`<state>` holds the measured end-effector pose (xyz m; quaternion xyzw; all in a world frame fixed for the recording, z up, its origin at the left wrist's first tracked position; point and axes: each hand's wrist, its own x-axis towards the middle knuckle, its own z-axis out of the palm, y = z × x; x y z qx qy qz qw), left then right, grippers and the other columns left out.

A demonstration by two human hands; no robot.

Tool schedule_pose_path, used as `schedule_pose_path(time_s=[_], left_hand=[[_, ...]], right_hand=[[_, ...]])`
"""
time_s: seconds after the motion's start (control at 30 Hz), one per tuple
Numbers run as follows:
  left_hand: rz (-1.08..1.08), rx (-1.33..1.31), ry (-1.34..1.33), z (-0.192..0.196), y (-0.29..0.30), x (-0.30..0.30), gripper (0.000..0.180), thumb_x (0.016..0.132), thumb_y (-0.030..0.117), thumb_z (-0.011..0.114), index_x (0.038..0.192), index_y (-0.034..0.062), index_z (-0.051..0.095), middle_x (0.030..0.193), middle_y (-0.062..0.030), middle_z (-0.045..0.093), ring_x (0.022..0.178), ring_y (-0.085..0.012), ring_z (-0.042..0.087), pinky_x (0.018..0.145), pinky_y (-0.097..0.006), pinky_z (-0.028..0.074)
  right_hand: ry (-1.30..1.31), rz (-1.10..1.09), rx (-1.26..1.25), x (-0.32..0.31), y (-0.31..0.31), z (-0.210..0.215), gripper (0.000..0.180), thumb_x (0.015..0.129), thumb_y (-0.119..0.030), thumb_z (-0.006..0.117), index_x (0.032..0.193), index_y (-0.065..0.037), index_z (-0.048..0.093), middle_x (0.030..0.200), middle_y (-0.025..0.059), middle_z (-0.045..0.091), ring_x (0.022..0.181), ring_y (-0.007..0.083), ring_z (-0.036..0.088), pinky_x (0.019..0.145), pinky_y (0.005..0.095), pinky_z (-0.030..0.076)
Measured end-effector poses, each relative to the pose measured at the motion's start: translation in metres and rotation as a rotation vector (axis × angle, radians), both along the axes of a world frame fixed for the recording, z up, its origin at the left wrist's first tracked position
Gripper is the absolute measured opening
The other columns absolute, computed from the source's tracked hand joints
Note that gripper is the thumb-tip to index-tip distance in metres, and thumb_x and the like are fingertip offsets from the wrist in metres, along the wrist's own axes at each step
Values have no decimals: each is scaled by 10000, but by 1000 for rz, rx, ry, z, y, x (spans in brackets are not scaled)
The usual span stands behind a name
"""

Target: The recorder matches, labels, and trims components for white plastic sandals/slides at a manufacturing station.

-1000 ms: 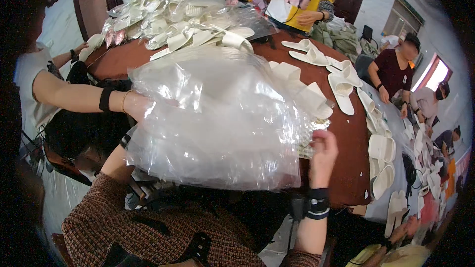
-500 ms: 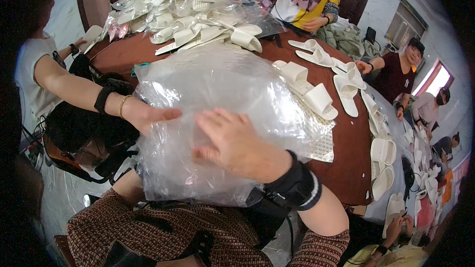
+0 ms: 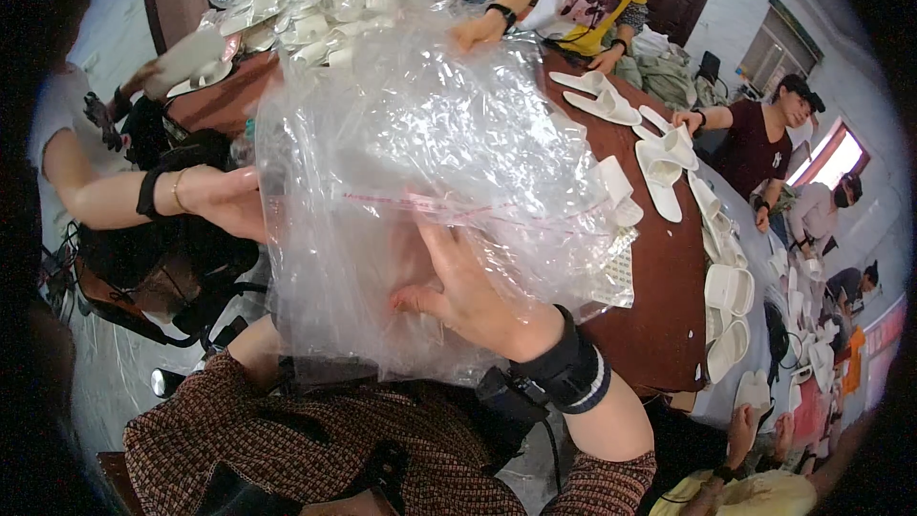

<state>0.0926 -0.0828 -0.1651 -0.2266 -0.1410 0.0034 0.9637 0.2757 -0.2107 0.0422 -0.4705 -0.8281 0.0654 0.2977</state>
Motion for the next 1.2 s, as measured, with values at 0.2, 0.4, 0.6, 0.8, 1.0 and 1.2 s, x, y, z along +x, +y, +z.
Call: schedule_pose_path(time_s=[0.2, 0.4, 0.6, 0.8, 1.0, 1.2], left_hand=[[53, 186, 47, 17, -8, -4, 599, 987, 419, 467, 1461, 77, 335, 1440, -115, 435, 1252, -225, 487, 1041, -378, 419], [151, 328, 99, 17, -29, -22, 614, 986, 436, 461, 1470, 85, 320, 1446, -111, 429, 1254, -229, 486, 1043, -384, 418], [210, 473, 136, 35, -34, -22, 629, 986, 453, 456, 1479, 93, 306, 1452, -108, 424, 1256, -233, 485, 1045, -390, 417], [291, 639, 172, 64, -28, -8, 644, 985, 470, 451, 1488, 100, 291, 1457, -105, 419, 1258, -238, 484, 1047, -396, 416], [374, 789, 239, 87, -21, -12, 659, 985, 487, 446, 1497, 108, 277, 1463, -102, 414, 1260, -242, 483, 1049, -401, 415], [431, 948, 278, 106, -31, -25, 674, 984, 504, 440, 1506, 116, 262, 1469, -99, 408, 1262, -246, 482, 1051, -407, 414]], right_hand=[[25, -156, -136, -9, -14, 0, 637, 822, -237, 726, 1344, 3, 450, 1240, 260, 535, 1169, 435, 517, 962, 449, 441], [-139, 213, 56, -20, -84, 57, 353, 810, -142, 710, 1121, 4, 628, 1046, 157, 648, 847, 248, 676, 706, 291, 552], [72, -220, 324, 14, -46, 83, 702, 774, -273, 795, 1333, 18, 486, 1349, 157, 537, 1235, 237, 519, 1016, 377, 411], [228, 37, -128, 41, 17, 38, 899, 829, -478, 716, 1471, 2, 310, 1482, 167, 399, 1364, 287, 393, 1093, 382, 330], [494, 105, -553, 39, 25, 50, 649, 950, -414, 588, 1410, 9, 415, 1229, 164, 592, 1075, 207, 579, 935, 320, 459], [-9, -139, -64, 19, 17, 30, 645, 843, -86, 662, 1422, -8, 388, 1243, 164, 510, 1088, 249, 523, 969, 327, 418]])
